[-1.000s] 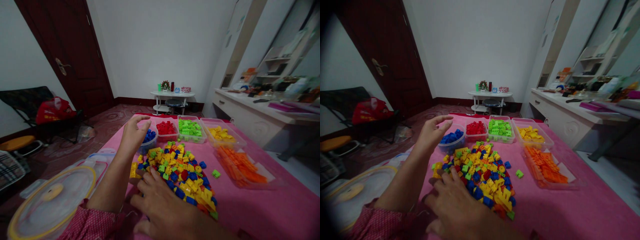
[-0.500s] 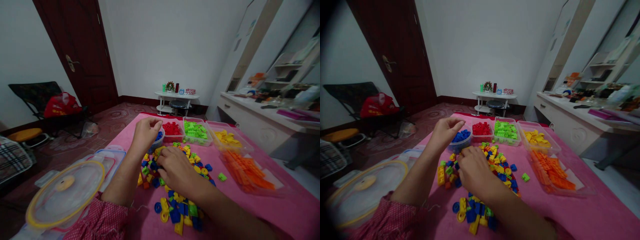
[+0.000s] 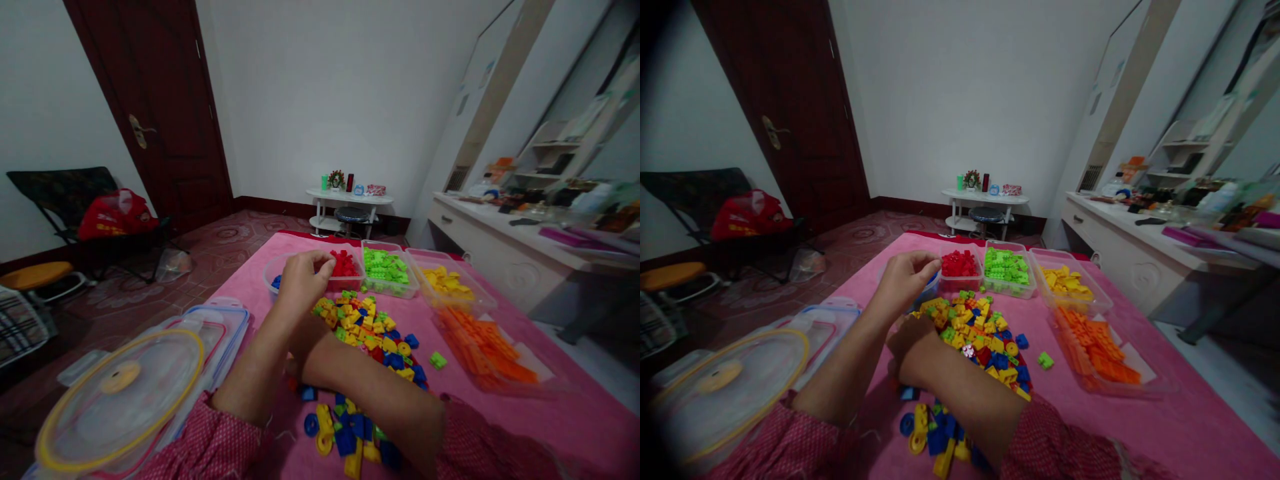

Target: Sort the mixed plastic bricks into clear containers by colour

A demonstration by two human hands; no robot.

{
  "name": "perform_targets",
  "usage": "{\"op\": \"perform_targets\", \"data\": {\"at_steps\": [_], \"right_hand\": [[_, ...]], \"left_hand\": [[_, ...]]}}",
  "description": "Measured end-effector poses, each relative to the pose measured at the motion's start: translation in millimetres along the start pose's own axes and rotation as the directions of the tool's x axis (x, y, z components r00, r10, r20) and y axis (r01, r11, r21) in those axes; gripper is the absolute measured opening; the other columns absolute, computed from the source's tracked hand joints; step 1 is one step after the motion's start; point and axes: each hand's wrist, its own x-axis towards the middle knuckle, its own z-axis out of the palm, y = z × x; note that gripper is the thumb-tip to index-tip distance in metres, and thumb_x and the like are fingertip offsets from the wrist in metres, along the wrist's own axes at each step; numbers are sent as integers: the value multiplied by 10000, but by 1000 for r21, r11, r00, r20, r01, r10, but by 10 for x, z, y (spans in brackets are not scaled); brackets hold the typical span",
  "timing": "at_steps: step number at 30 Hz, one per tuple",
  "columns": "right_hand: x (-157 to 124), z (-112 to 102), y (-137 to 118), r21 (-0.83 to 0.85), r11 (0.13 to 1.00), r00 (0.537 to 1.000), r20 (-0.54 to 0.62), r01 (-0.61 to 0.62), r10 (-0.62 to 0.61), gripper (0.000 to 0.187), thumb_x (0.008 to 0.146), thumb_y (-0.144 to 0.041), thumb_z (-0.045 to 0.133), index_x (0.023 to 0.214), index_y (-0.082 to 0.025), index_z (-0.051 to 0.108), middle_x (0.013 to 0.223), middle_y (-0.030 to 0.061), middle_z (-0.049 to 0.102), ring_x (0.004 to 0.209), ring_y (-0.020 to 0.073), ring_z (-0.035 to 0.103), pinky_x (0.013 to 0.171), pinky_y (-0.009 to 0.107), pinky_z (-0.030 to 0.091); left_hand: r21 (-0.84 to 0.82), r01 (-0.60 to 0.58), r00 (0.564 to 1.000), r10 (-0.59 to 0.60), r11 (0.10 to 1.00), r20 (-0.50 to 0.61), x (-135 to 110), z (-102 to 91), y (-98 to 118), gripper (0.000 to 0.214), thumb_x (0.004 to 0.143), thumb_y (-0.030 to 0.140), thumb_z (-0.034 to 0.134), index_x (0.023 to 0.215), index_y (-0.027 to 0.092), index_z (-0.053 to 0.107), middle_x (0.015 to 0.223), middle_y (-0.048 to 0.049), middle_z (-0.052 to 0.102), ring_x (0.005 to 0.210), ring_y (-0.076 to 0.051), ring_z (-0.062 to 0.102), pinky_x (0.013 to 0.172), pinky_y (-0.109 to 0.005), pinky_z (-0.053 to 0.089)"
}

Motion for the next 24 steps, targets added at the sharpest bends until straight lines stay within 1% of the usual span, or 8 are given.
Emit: {"op": "perform_targets", "data": {"at_steps": [7,13,14,16,20,21,22,24], "right_hand": [[-453,-440,269,56,985,985,-46,-161,164,163,710,-166,530,791,-186,669,873,51,645,792,177,583,696,276,412],[-670,-436,646,304,918,936,-161,-256,314,131,662,-113,556,732,-196,630,795,1,625,763,141,564,684,240,394],[-686,-430,706,347,898,913,-201,-272,354,100,659,-119,563,716,-192,602,753,-10,612,721,132,557,649,231,390],[-715,-441,830,418,849,833,-301,-323,465,64,670,-175,587,673,-191,525,647,-34,556,608,117,517,563,222,365],[-807,-511,1095,497,746,604,-450,-443,658,180,698,-321,605,716,-208,466,530,-72,452,487,116,451,484,230,328],[-836,-519,1159,509,726,579,-448,-462,682,156,718,-326,579,769,-206,494,525,-72,462,484,124,462,486,234,338],[-864,-516,1218,515,717,577,-435,-471,691,147,738,-311,544,832,-200,525,535,-65,492,498,135,488,501,241,359],[-909,-477,1315,498,737,623,-412,-457,665,204,754,-234,475,919,-186,584,637,-21,599,610,161,572,586,265,422]], "left_hand": [[145,-12,1000,9,989,23,-12,60,-67,214,806,239,510,841,168,708,824,-53,715,751,-165,633,680,-238,441],[249,-33,990,-3,968,142,-42,124,-93,206,795,228,515,821,166,710,795,-51,712,709,-156,620,637,-233,408],[248,-35,986,-7,968,166,-47,151,-95,210,797,233,515,831,167,712,798,-51,713,710,-155,620,637,-232,406],[244,-31,978,-21,969,207,-60,213,-100,222,799,246,515,858,170,715,797,-51,715,712,-155,619,639,-232,403],[230,-61,954,-11,971,299,-100,337,-112,236,798,248,505,867,173,718,798,-59,716,707,-166,620,628,-240,397],[219,-70,949,-3,973,316,-111,362,-117,238,797,247,503,870,174,717,809,-62,718,714,-170,622,628,-243,399],[205,-77,944,6,976,329,-122,382,-121,241,795,246,502,879,175,717,824,-65,720,724,-174,626,634,-245,403],[181,-86,938,18,980,347,-136,411,-127,244,788,246,507,891,178,718,840,-67,722,742,-180,631,653,-250,413]]}}
